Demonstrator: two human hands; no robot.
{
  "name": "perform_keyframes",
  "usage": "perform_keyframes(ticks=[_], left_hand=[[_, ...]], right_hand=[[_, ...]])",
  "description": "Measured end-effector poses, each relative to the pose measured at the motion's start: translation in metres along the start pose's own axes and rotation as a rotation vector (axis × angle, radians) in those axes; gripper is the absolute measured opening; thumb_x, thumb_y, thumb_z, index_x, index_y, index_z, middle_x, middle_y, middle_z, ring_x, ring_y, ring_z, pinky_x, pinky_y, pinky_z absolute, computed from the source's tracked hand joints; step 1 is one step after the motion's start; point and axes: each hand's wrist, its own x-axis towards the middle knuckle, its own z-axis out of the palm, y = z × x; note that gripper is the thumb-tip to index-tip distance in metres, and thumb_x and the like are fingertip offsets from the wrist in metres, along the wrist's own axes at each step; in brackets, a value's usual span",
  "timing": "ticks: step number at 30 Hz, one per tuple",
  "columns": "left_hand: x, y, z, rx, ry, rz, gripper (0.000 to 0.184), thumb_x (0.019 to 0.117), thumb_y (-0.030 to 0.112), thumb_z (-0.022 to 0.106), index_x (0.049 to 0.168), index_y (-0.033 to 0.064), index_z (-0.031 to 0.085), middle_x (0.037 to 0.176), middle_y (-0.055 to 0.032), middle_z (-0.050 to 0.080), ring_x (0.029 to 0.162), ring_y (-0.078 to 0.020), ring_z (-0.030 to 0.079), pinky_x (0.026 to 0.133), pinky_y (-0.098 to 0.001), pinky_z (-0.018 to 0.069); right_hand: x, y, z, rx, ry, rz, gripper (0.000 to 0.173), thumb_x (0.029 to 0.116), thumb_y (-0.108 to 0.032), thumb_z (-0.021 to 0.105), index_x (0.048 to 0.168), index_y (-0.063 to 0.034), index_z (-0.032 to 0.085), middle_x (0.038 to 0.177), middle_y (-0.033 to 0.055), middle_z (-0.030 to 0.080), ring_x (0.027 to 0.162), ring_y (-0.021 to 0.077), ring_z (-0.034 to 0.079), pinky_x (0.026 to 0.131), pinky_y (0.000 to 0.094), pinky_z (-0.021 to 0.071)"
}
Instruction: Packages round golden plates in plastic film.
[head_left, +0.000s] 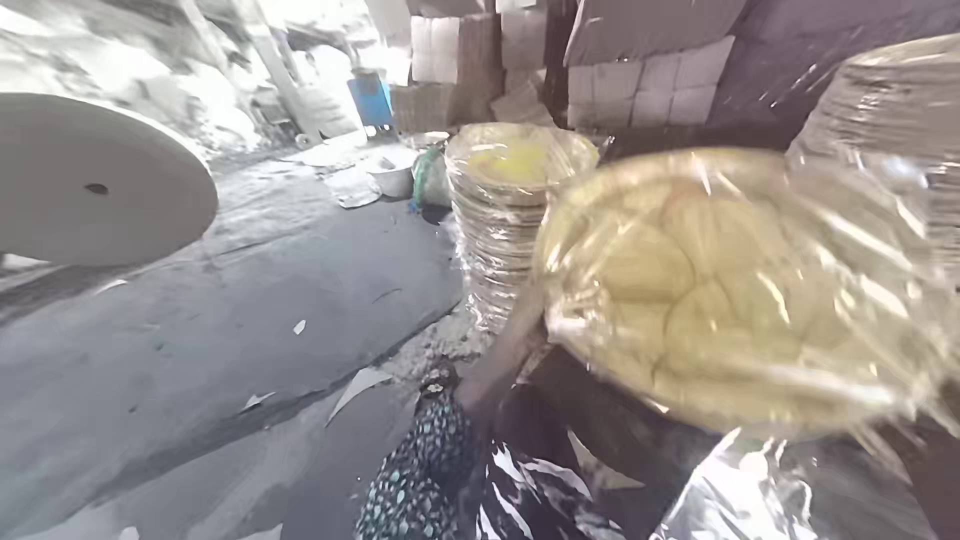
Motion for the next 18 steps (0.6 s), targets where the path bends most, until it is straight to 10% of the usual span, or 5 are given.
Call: perform_keyframes(ticks=[1, 6, 9, 12, 18], left_hand=[[0.015, 0.03, 0.002, -0.026, 0.042, 0.097, 0.028, 0.11, 0.022, 0.04, 0.128, 0.0047, 0.053, 0.093, -0.0041, 0.065, 0.079, -0.0088, 0.064, 0.07, -0.0275, 0.0563], [0.112, 0.152, -0.002, 0.067, 0.284, 0.451, 0.055, 0.1085, 0.029, 0.046, 0.156, 0.0076, 0.028, 0.138, -0.0201, 0.053, 0.115, -0.0272, 0.058, 0.094, -0.0451, 0.0514], [0.16, 0.188, -0.022, 0.103, 0.358, 0.362, 0.064, 0.1064, 0.03, 0.049, 0.158, 0.014, 0.015, 0.118, -0.0176, 0.053, 0.092, -0.0258, 0.059, 0.075, -0.0434, 0.0551], [0.198, 0.187, -0.051, 0.181, 0.369, 0.26, 0.033, 0.1059, 0.028, 0.047, 0.13, 0.0054, 0.044, 0.08, -0.0047, 0.046, 0.06, -0.0149, 0.047, 0.056, -0.0332, 0.0481], [0.146, 0.178, -0.019, 0.379, 0.42, 0.166, 0.052, 0.1115, 0.029, 0.036, 0.153, -0.0033, 0.032, 0.145, -0.0276, 0.045, 0.123, -0.0321, 0.052, 0.103, -0.0453, 0.0439]], right_hand=[[0.019, 0.022, -0.021, -0.007, -0.23, -0.089, 0.072, 0.1095, -0.038, 0.032, 0.155, 0.0102, 0.004, 0.156, 0.0209, 0.04, 0.135, 0.0192, 0.054, 0.108, 0.0333, 0.0496], [0.009, 0.062, 0.016, 0.028, -0.293, -0.131, 0.089, 0.103, -0.052, 0.048, 0.157, 0.0078, 0.011, 0.155, 0.0095, 0.045, 0.128, 0.0094, 0.058, 0.103, 0.0315, 0.0533], [-0.022, 0.098, 0.027, 0.157, -0.334, 0.097, 0.082, 0.0985, -0.038, 0.057, 0.156, 0.0039, 0.016, 0.15, 0.0095, 0.048, 0.121, 0.0133, 0.062, 0.095, 0.0353, 0.0575], [-0.042, 0.132, 0.02, 0.143, -0.308, 0.307, 0.07, 0.0988, -0.022, 0.05, 0.156, 0.0018, 0.018, 0.144, 0.0102, 0.049, 0.113, 0.0121, 0.063, 0.089, 0.0329, 0.0568], [-0.054, 0.143, 0.002, 0.107, -0.16, 0.404, 0.052, 0.0998, -0.015, 0.046, 0.149, -0.0007, 0.034, 0.141, 0.0077, 0.052, 0.111, 0.0131, 0.063, 0.088, 0.032, 0.0565]])
